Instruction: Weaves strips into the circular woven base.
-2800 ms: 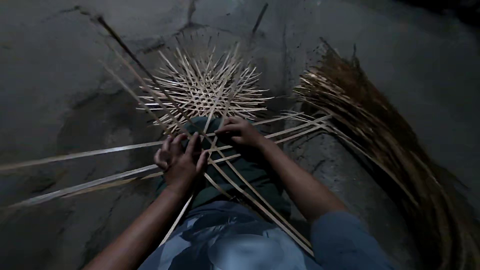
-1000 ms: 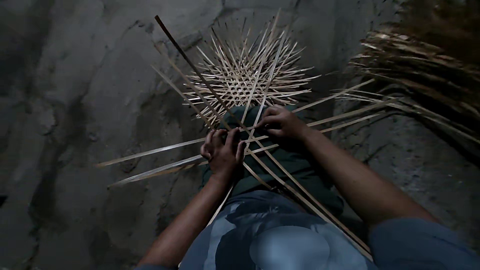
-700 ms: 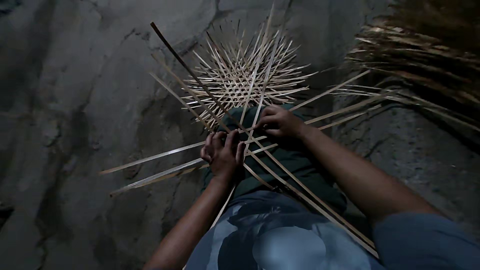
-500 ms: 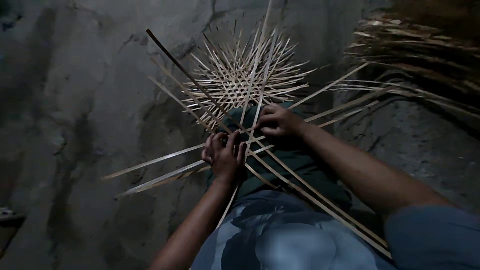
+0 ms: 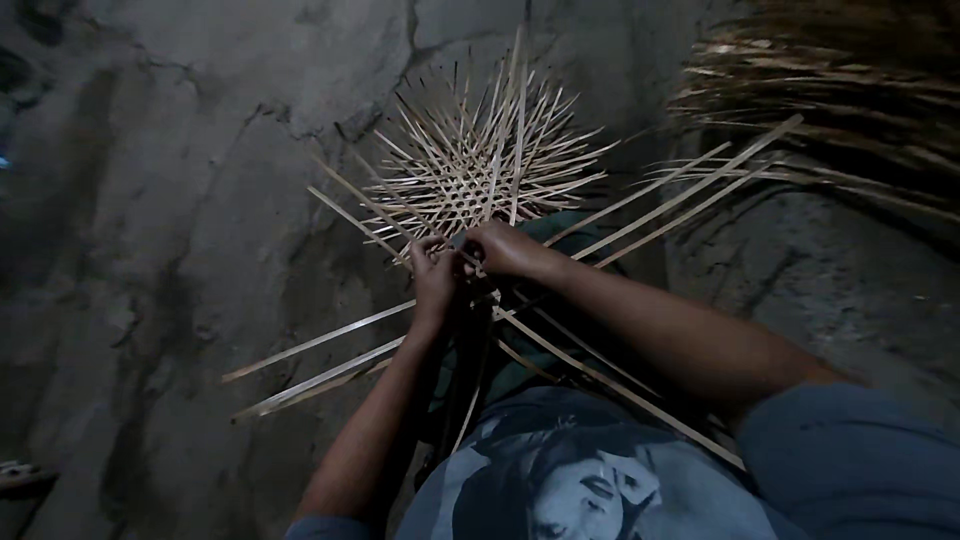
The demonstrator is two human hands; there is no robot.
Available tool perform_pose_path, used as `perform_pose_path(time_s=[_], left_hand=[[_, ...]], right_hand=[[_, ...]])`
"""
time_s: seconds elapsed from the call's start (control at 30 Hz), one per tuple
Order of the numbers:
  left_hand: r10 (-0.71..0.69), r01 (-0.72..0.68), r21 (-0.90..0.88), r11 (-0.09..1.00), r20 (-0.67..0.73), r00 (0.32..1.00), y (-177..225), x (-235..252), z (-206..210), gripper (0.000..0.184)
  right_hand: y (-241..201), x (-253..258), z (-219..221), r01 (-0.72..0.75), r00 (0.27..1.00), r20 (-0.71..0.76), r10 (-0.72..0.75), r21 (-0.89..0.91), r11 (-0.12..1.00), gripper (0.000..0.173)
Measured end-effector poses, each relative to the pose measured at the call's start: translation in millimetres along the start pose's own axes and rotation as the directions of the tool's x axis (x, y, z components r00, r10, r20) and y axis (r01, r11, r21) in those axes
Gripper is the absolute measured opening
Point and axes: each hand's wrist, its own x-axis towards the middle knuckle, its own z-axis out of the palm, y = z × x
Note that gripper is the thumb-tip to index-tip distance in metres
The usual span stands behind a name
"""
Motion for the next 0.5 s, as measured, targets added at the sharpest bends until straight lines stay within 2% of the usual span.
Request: perform_pose_path(time_s=[0.07, 0.13, 0.2, 0.23, 0.27, 0.33, 0.4, 0.43, 0.5], left_hand=[[0.06, -0.061, 0.191, 0.98, 0.009, 0.998, -20, 9, -1, 0.043], [0.158, -0.196, 0.519, 0.832, 0.117, 0.98, -27, 20, -4, 0.048], [0.126, -0.261, 0.662, 0.703, 0.245, 0.961, -17, 33, -4, 0.044], [0.079, -0.254, 0.653, 0.713, 0.285, 0.955, -15, 40, -5, 0.04], [0.041, -0.234, 0.591, 0.772, 0.321, 0.946, -16, 45, -8, 0.036], [0.022, -0.163, 0.316, 0.935, 0.406, 0.913, -21, 50, -18, 0.028], [0.058, -0.119, 0.11, 0.987, 0.444, 0.894, -27, 48, -24, 0.023], [0.075, -0.119, 0.081, 0.99, 0.418, 0.905, -29, 46, -24, 0.023], [0.09, -0.144, 0.154, 0.978, 0.31, 0.946, -31, 41, -19, 0.023]], right_hand=[[11, -7, 3, 0.027, 0.998, -0.058, -0.017, 0.186, 0.982, 0.036], [20, -18, 5, 0.044, 0.992, -0.126, -0.005, 0.314, 0.948, 0.033], [30, -26, 11, 0.057, 0.979, -0.202, 0.028, 0.401, 0.914, 0.026], [37, -29, 17, 0.085, 0.967, -0.251, 0.035, 0.454, 0.887, 0.022], [42, -30, 23, 0.109, 0.957, -0.285, 0.045, 0.501, 0.859, 0.021], [42, -31, 25, 0.066, 0.954, -0.281, 0.101, 0.527, 0.848, 0.027], [34, -28, 21, -0.036, 0.954, -0.245, 0.172, 0.477, 0.878, 0.047], [29, -25, 20, -0.08, 0.952, -0.231, 0.202, 0.448, 0.89, 0.061], [17, -22, 18, -0.155, 0.948, -0.2, 0.249, 0.392, 0.907, 0.087]])
